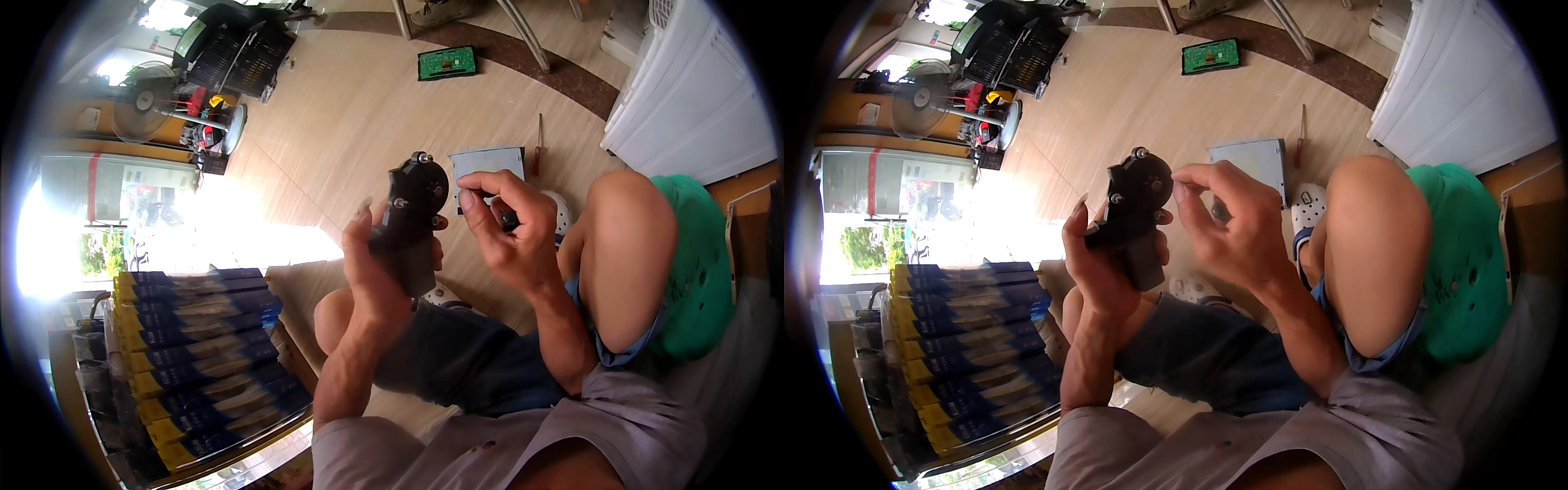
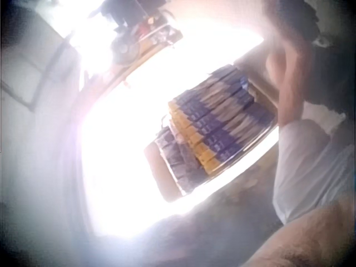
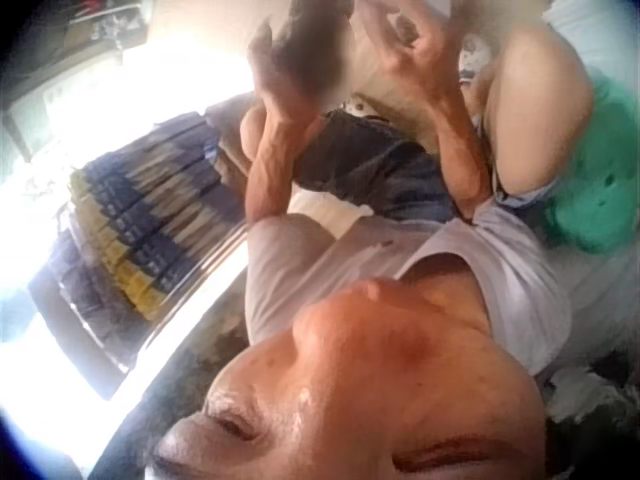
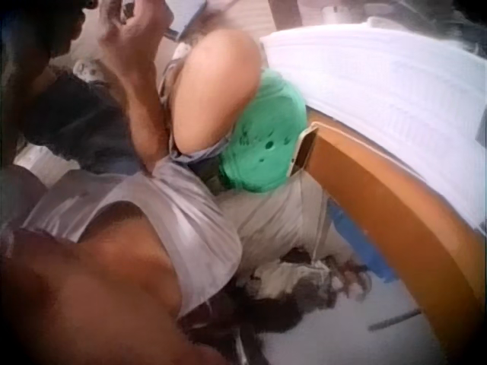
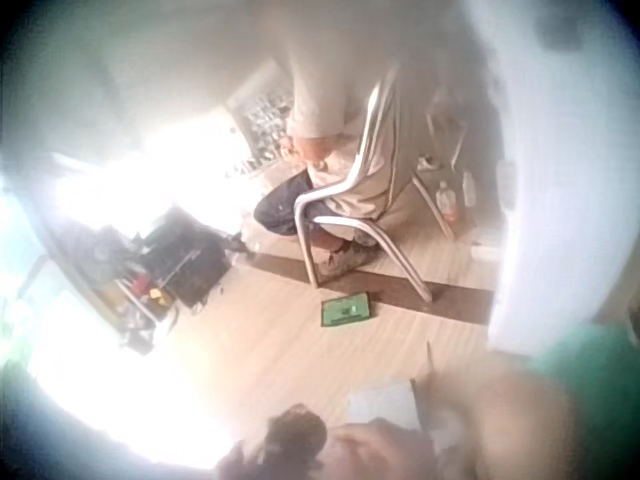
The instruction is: The person unscrews and removes components from a small mechanical or electronic device using a screwdriver, handling small screws and internal parts.
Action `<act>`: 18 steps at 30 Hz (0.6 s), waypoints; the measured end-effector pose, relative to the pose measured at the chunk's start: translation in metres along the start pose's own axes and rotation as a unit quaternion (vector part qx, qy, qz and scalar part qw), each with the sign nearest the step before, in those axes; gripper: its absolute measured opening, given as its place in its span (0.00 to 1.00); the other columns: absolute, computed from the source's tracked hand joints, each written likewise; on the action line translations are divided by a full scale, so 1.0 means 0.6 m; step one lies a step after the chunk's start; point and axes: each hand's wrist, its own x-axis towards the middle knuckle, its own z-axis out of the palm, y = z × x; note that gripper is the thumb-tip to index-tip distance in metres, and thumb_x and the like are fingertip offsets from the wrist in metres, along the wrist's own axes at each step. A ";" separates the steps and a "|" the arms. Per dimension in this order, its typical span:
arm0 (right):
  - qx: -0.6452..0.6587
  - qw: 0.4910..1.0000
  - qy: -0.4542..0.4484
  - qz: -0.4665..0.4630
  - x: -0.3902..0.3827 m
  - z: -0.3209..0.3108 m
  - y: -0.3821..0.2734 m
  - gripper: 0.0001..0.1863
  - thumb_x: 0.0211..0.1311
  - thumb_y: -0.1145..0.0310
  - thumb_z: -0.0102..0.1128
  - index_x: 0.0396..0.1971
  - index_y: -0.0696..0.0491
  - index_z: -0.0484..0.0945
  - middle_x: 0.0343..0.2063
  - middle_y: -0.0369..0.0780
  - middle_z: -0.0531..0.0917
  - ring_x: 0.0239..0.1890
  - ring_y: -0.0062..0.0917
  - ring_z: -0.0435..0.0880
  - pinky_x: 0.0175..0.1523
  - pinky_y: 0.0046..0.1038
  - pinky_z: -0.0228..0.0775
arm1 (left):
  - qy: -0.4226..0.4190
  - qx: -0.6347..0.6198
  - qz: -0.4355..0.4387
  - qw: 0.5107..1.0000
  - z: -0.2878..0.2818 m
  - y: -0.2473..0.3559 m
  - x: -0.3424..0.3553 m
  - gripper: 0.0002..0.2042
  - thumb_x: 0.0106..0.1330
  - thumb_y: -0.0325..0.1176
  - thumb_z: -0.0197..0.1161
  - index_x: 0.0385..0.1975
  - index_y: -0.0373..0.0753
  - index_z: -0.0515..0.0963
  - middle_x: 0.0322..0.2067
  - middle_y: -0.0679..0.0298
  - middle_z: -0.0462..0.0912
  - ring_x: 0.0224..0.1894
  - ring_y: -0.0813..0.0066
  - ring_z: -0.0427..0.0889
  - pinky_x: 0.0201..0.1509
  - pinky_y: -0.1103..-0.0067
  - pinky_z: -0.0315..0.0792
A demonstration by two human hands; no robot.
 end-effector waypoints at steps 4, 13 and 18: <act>0.001 0.997 -0.055 0.047 0.002 -0.006 0.001 0.07 0.60 0.74 0.64 0.38 0.57 0.82 0.29 0.42 0.85 0.29 0.28 0.85 0.31 0.26 0.72 | 0.010 -0.047 -0.015 0.999 -0.004 0.005 0.001 0.34 0.68 0.60 0.36 0.55 0.35 0.73 0.38 0.53 0.82 0.27 0.70 0.78 0.31 0.74 0.72; -0.019 0.995 -0.095 0.022 -0.006 0.008 -0.003 0.08 0.61 0.69 0.69 0.35 0.58 0.84 0.27 0.40 0.85 0.26 0.24 0.82 0.30 0.25 0.69 | 0.011 -0.065 -0.002 0.998 -0.009 -0.004 -0.002 0.33 0.67 0.60 0.38 0.52 0.34 0.73 0.38 0.56 0.82 0.30 0.67 0.80 0.33 0.73 0.73; -0.036 0.995 -0.097 0.006 -0.011 0.014 -0.006 0.07 0.60 0.70 0.70 0.34 0.58 0.84 0.27 0.41 0.85 0.27 0.28 0.85 0.31 0.28 0.73 | -0.008 -0.055 0.005 0.998 -0.016 -0.008 -0.001 0.32 0.67 0.58 0.38 0.51 0.34 0.73 0.37 0.56 0.81 0.32 0.66 0.80 0.36 0.72 0.74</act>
